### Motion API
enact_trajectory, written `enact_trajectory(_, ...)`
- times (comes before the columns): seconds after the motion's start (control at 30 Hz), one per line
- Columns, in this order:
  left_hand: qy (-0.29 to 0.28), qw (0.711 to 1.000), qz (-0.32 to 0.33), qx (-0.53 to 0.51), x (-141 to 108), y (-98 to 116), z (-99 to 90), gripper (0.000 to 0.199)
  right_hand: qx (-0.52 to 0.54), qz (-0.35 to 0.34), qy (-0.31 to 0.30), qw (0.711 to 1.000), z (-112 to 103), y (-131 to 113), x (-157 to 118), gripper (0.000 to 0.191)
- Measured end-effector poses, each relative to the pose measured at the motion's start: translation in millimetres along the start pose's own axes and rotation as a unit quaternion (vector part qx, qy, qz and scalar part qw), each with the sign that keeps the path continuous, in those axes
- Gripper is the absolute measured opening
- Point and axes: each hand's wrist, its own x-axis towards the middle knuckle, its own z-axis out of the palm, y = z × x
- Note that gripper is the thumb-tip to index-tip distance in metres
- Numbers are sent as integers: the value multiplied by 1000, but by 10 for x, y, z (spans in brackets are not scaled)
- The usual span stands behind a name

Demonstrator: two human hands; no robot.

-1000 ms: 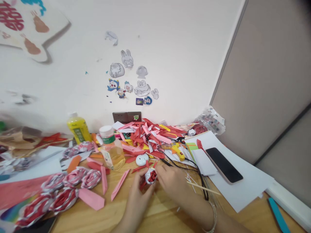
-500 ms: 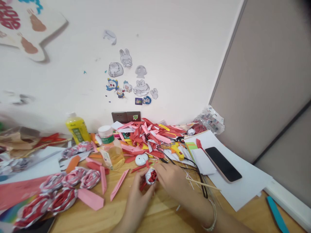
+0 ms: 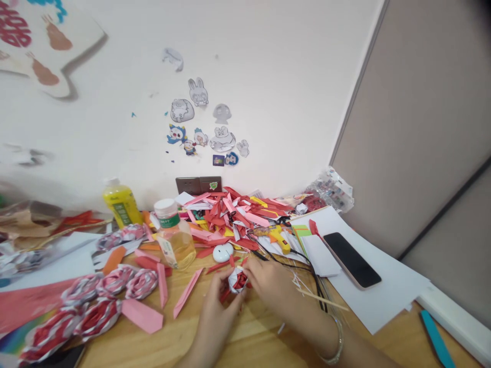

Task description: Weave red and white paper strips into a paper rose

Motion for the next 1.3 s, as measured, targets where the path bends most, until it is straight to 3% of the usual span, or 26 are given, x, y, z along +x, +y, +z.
enact_trajectory(0.33,-18,1000,1,22,-12,-11,-6,32,72,63,-81,992,-87,-25,4,19)
enact_trajectory(0.53,-23,999,1,23,-14,-6,-12,31,100,70,-51,991,-70,11,0,19)
enact_trajectory(0.73,-22,999,10,25,-13,-27,-15,31,74,69,-60,993,-121,-27,22,16)
enact_trajectory(1.0,-14,999,15,38,-4,-11,-6,33,90,68,0,994,-98,-25,0,9)
enact_trajectory(1.3,-17,999,15,49,1,-2,-8,32,70,76,-10,995,-101,-39,8,10)
